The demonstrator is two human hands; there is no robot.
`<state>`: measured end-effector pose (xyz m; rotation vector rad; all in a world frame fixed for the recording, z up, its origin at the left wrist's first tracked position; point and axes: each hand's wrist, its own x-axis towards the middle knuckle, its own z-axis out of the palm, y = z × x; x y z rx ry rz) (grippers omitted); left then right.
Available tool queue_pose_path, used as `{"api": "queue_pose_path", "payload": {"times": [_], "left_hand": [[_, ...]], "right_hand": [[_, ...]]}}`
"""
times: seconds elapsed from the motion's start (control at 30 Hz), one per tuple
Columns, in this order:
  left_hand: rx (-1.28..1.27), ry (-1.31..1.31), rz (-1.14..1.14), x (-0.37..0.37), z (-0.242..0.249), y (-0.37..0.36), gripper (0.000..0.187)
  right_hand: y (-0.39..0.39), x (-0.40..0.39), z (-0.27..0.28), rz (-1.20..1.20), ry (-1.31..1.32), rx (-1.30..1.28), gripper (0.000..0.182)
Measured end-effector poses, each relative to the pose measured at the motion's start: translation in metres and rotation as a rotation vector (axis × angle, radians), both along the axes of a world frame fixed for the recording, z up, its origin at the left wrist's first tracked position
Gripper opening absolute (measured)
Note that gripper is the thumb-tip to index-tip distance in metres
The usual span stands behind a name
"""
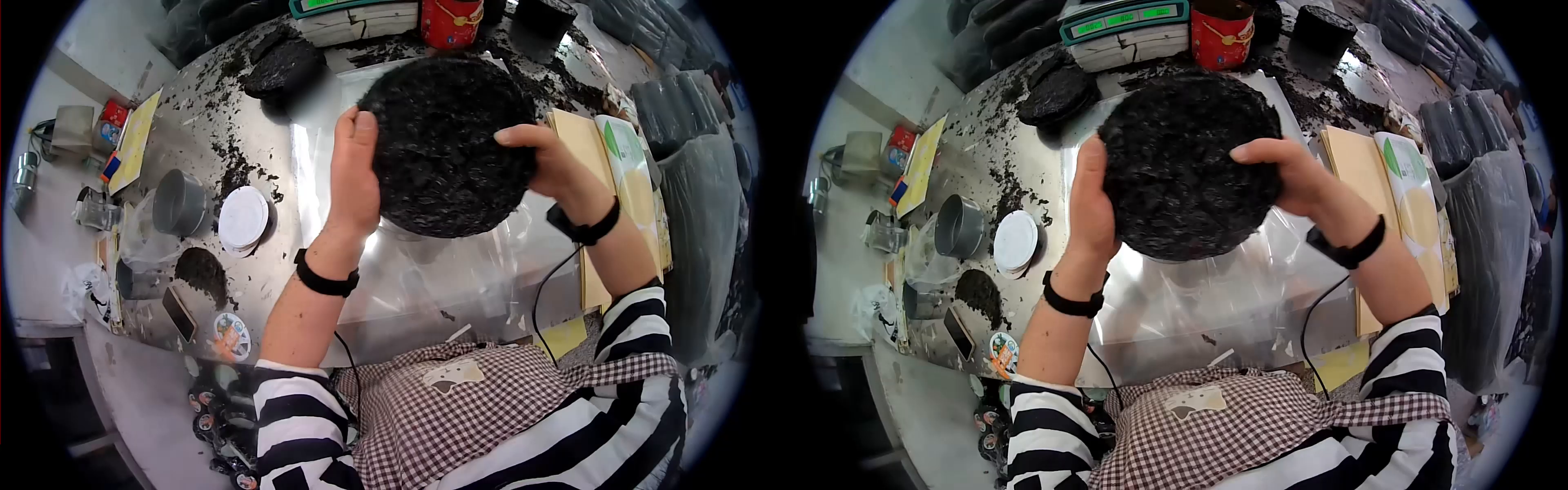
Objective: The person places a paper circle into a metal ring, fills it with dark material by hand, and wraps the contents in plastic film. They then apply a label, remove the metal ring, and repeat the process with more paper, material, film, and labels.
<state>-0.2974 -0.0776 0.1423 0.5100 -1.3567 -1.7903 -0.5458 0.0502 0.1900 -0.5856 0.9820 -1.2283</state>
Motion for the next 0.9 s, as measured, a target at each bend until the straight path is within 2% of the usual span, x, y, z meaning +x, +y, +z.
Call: {"api": "queue_pose_path", "payload": {"times": [0.03, 0.1, 0.13, 0.2, 0.23, 0.27, 0.37, 0.43, 0.5, 0.57, 0.6, 0.63, 0.7, 0.83, 0.9], "left_hand": [[0.035, 0.01, 0.045, -0.002, -0.002, -0.004, 0.071], [0.107, 0.034, 0.132, 0.003, -0.011, -0.009, 0.071], [0.034, 0.071, 0.233, 0.008, -0.009, -0.002, 0.057], [-0.694, -0.559, 0.178, 0.033, -0.037, -0.005, 0.061], [-1.057, -0.872, 0.139, 0.043, -0.048, -0.007, 0.063], [-1.167, -1.006, 0.158, 0.036, -0.049, 0.011, 0.066], [-1.242, -1.166, 0.121, 0.015, -0.06, 0.02, 0.078], [-1.229, -1.209, 0.079, 0.007, -0.063, 0.017, 0.079], [-1.216, -1.215, 0.043, 0.003, -0.065, 0.015, 0.08], [-1.203, -1.18, 0.02, 0.001, -0.067, 0.016, 0.08], [-1.209, -1.17, -0.003, 0.0, -0.065, 0.016, 0.079], [-1.228, -1.156, -0.027, -0.001, -0.066, 0.016, 0.079], [-1.261, -1.121, -0.066, -0.007, -0.067, 0.016, 0.079], [-1.294, -1.076, -0.029, -0.009, -0.074, 0.009, 0.077], [-1.256, -1.009, 0.067, -0.001, -0.068, 0.005, 0.079]], "right_hand": [[-0.005, 0.005, -0.005, 0.055, -0.142, 0.004, 0.041], [-0.002, 0.003, -0.007, -0.028, 0.05, -0.067, 0.038], [0.003, -0.012, -0.005, -0.076, 0.031, -0.094, 0.036], [0.023, -0.047, 0.004, -0.16, -0.066, -0.193, 0.036], [0.034, -0.071, -0.007, -0.28, -0.026, -0.227, 0.04], [0.043, -0.084, -0.02, -0.353, -0.059, -0.247, 0.043], [0.064, -0.074, -0.1, -0.56, -0.059, -0.305, 0.05], [0.09, -0.028, -0.161, -0.588, -0.174, -0.122, 0.055], [0.128, 0.003, -0.202, -0.595, -0.524, 0.101, 0.062], [0.157, 0.019, -0.201, -0.588, -0.571, 0.013, 0.067], [0.161, 0.025, -0.192, -0.608, -0.476, 0.007, 0.068], [0.164, 0.024, -0.196, -0.603, -0.534, -0.001, 0.068], [0.164, 0.01, -0.198, -0.585, -0.639, -0.018, 0.068], [0.157, -0.003, -0.197, -0.569, -0.627, -0.053, 0.068], [0.158, -0.006, -0.191, -0.693, -0.401, -0.078, 0.063]]}}
